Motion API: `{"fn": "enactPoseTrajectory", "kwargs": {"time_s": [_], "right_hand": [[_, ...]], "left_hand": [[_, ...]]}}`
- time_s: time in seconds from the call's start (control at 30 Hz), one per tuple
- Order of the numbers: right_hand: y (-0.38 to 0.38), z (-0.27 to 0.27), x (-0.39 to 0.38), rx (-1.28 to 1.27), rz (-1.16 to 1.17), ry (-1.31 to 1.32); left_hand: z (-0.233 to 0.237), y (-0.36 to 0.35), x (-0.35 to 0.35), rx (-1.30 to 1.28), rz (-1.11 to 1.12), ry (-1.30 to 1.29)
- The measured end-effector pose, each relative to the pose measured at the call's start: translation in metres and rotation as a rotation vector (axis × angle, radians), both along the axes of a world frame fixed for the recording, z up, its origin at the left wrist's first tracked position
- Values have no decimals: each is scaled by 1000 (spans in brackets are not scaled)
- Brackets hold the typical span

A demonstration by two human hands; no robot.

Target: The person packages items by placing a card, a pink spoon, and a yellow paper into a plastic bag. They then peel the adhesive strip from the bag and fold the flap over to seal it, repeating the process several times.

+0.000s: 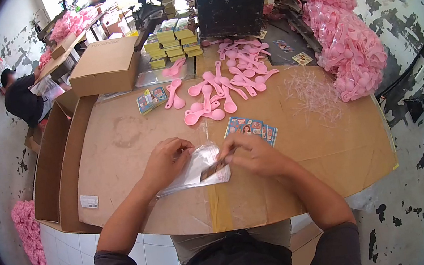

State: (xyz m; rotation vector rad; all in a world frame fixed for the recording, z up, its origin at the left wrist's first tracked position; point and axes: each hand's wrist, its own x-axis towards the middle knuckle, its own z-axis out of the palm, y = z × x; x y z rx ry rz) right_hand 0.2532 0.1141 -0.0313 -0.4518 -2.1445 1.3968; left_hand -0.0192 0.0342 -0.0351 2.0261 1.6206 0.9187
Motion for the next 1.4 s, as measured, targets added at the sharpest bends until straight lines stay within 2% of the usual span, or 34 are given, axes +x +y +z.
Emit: {"fn": "enactPoseTrajectory", "kwargs": {"time_s": [0.03, 0.07, 0.13, 0.23, 0.37, 0.47, 0.53, 0.63, 0.73, 0.83, 0.93, 1.03, 1.13, 1.27, 1.33, 1.4], "right_hand": [[-5, -3, -4, 26, 76, -9], [-9, -6, -7, 92, 59, -65], [-13, -12, -9, 220, 23, -176], [-12, -6, -8, 262, 37, -174], [-10, -10, -7, 240, 27, -153], [-6, -19, -8, 126, 13, -119], [-2, -26, -6, 64, 3, -60], [1, -24, -1, -90, -159, 5], [-1, 0, -5, -333, -287, 111], [-6, 12, -9, -337, -379, 299], [-9, 17, -12, -234, -424, 376], [0, 14, 0, 64, -334, 56], [-4, 33, -3, 542, -246, -68], [-24, 35, -18, 194, -372, 76], [-25, 27, -21, 59, -446, 199], [-25, 23, -17, 177, -387, 83]], "left_hand": [[3, -1, 0, 0, 8, -2], [4, -1, 0, 1, 15, -3], [0, 0, -1, 24, 12, -183], [-6, 1, -6, -29, 22, -478], [-13, 8, -17, -55, -75, -779], [8, 1, -17, -299, -116, -1127], [11, 0, -17, -300, -175, -1054], [22, -5, -14, -302, -198, -1009], [25, -9, -4, -279, -186, -985], [21, -10, 6, -278, -162, -944], [15, -12, 11, -287, -151, -938], [19, -15, 18, -277, -108, -862], [16, -19, 21, -255, -121, -679], [25, -25, 23, -296, -184, -450], [24, -24, 22, -357, -200, -510], [19, -23, 23, -353, -221, -606]]}}
